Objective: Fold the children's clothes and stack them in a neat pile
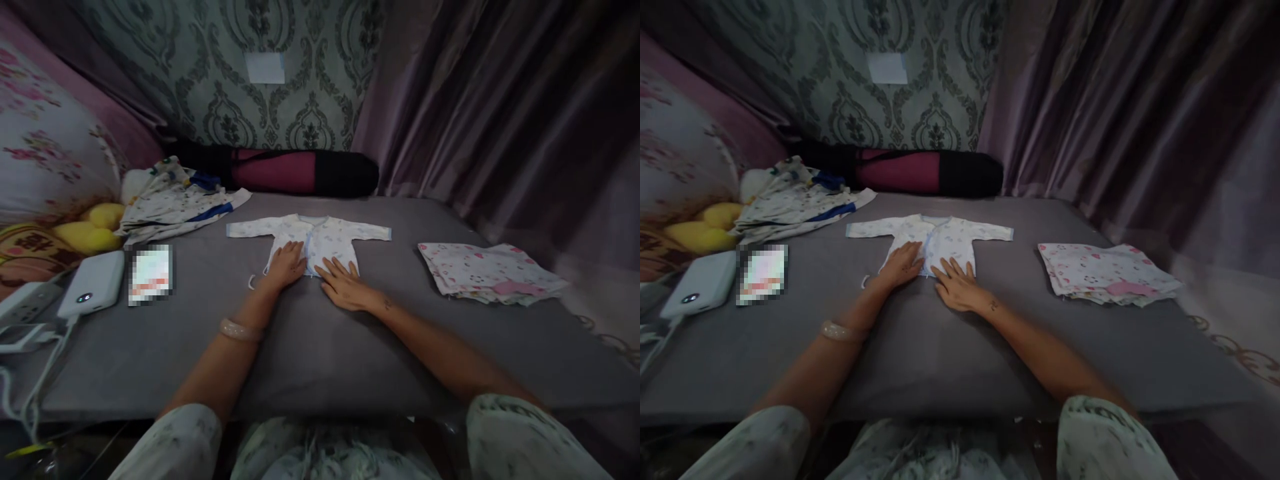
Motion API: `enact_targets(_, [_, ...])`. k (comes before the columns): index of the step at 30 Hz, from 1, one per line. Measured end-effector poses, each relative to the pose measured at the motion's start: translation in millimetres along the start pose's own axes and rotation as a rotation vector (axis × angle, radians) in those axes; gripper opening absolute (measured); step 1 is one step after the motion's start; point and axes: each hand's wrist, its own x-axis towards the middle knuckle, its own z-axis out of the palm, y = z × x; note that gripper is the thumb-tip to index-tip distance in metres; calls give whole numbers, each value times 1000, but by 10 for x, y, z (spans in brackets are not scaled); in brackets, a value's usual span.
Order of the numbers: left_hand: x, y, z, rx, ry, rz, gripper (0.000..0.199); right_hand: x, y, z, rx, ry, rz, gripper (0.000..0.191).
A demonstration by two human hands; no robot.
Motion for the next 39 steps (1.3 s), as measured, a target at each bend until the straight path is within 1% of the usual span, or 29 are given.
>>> enact_targets(2, [2,-94,-76,-31,98,-43,52,-90,-60,-75,37,-39,-26,56])
enact_targets(4, [4,-228,-164,-65,202,-155,45,-107,-101,-167,79,-57,-63,50])
enact_targets(5, [2,-305,-209,-77,244,-232,41,-77,-110,-210,98,-43,-79,49])
enact_targets(7, [-14,-462,-291,-87,289,-392,35,65,-101,-267,123,40,-85,50])
enact_targets(9, [-46,-596,-353,-97,270,-508,31,295,-69,-273,125,158,-37,48])
enact_targets(11, [-78,-682,-387,-123,223,-554,29,564,-39,-232,112,233,52,46])
enact_targets(14, [-93,-720,-392,-171,157,-589,28,916,-48,-128,80,217,186,55])
enact_targets(16, [-79,-712,-377,-193,131,-601,27,1067,-86,-54,64,185,214,62])
enact_targets(19, [-57,-703,-354,-194,126,-593,26,1167,-143,48,43,155,207,70])
enact_targets(22, [-53,-697,-345,-199,136,-572,25,1180,-158,117,13,138,204,72])
enact_targets(24, [-52,-674,-343,-205,144,-552,25,1170,-153,123,-6,126,200,73])
enact_targets(27, [-41,-601,-322,-176,168,-501,27,1169,-157,50,-44,100,182,73])
enact_targets(29, [-29,-544,-284,-147,192,-422,28,1202,-176,-47,-85,103,170,66])
enact_targets(31, [-16,-499,-226,-127,194,-323,31,1285,-207,-157,-122,145,174,59])
enact_targets(34, [3,-469,-113,-82,130,-209,40,1510,-267,-280,-96,199,139,57])
enact_targets(36, [15,-464,-43,-42,51,-177,48,1711,-313,-302,-16,170,67,54])
enact_targets(39, [25,-455,20,2,-48,-167,56,2033,-381,-249,104,87,5,57])
